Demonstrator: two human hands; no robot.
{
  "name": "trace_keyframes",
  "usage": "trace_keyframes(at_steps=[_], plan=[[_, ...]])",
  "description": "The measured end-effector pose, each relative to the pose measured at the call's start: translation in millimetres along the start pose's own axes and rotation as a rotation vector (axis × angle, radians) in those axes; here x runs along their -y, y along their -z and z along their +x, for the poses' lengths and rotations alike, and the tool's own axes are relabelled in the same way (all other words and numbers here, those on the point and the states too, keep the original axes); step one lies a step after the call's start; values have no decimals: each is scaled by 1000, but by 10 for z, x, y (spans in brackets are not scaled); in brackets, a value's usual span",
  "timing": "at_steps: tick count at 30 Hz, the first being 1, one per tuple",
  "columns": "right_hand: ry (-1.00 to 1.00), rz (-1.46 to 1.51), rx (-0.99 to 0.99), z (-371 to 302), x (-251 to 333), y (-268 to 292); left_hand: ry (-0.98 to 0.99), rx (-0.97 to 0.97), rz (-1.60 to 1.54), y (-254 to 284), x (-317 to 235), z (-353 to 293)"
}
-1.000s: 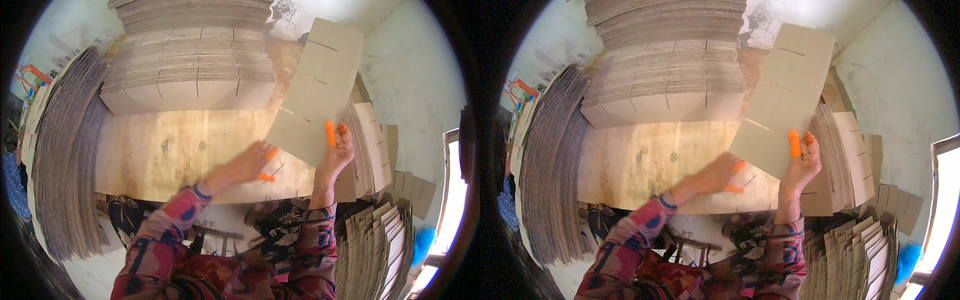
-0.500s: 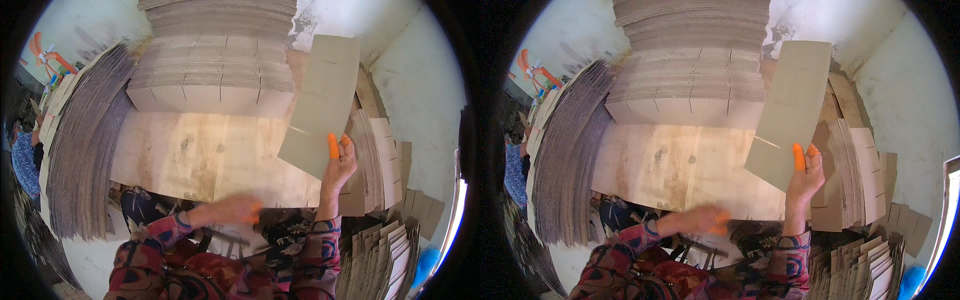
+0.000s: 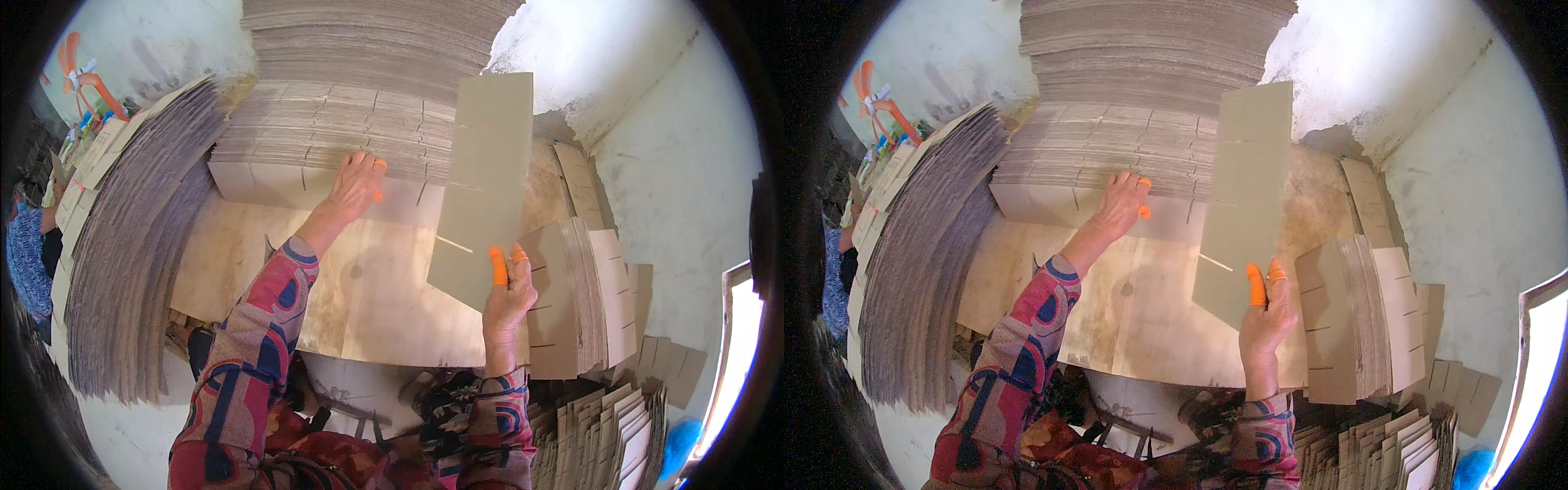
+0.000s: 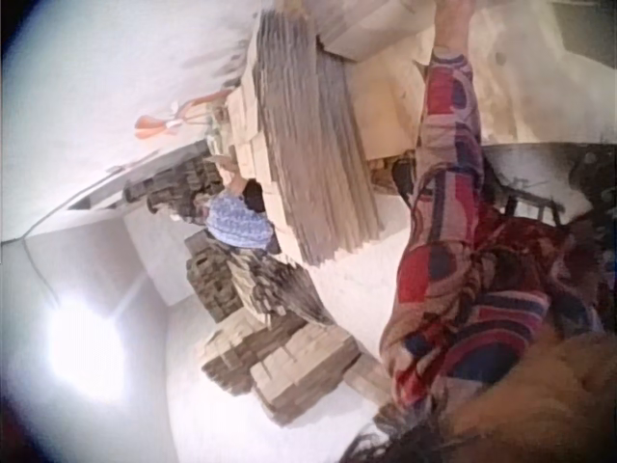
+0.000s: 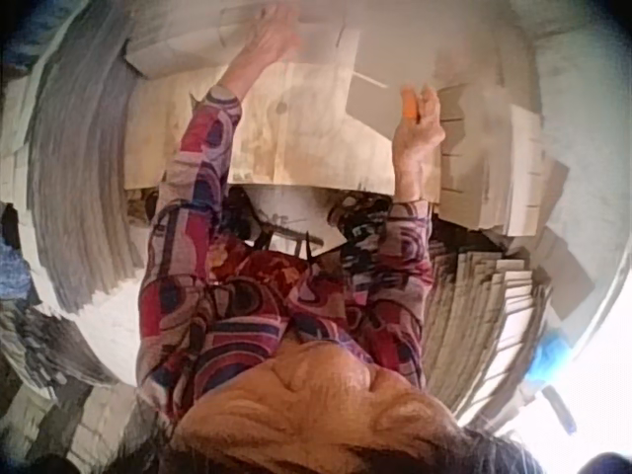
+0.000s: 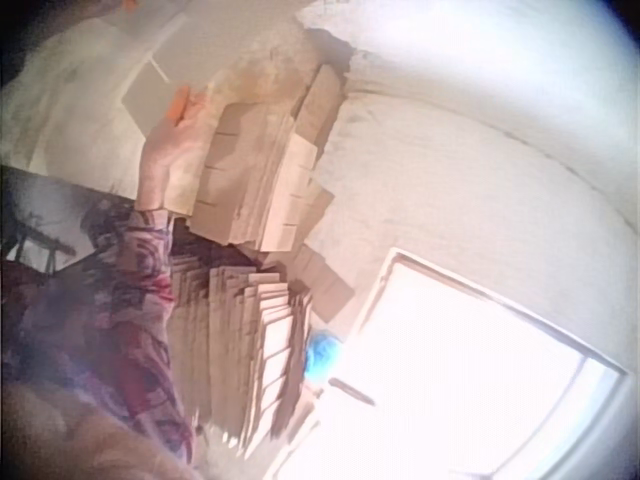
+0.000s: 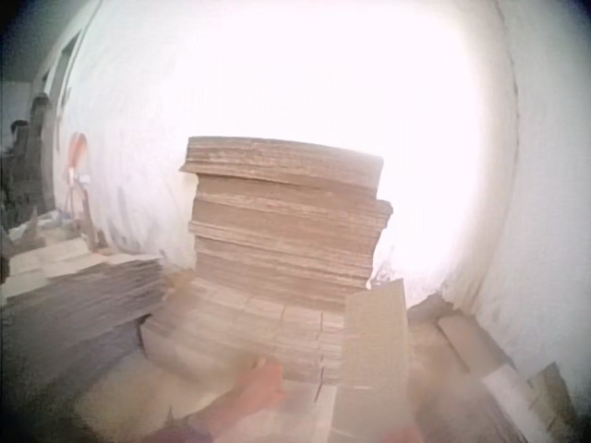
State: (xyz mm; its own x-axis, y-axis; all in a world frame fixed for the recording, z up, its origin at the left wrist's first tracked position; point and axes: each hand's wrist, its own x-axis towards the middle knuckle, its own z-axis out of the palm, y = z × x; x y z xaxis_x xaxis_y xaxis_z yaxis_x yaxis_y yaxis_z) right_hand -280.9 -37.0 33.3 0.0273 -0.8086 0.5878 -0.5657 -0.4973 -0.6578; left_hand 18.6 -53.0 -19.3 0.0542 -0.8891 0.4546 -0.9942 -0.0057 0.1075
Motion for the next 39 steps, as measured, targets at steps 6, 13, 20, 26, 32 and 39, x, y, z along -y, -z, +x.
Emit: trace_keyframes(at_steps=[6, 13, 20, 26, 32, 39], plan=[[114, -72, -52, 0, -30, 13, -100, -64, -77, 18, 22, -20], [241, -101, -170, -14, -50, 25, -180, -39, -340, 280, -344, -271], [290, -163, -106, -29, 15, 64, -314, 106, -299, 235, -642, -468], [271, -180, -67, -23, 14, 133, -305, 100, -246, 353, -842, -530], [257, -158, -28, -66, -36, 138, -327, 94, -229, 398, -869, -513], [291, -171, 177, -88, -32, 138, -406, 87, -258, 541, -1032, -515]])
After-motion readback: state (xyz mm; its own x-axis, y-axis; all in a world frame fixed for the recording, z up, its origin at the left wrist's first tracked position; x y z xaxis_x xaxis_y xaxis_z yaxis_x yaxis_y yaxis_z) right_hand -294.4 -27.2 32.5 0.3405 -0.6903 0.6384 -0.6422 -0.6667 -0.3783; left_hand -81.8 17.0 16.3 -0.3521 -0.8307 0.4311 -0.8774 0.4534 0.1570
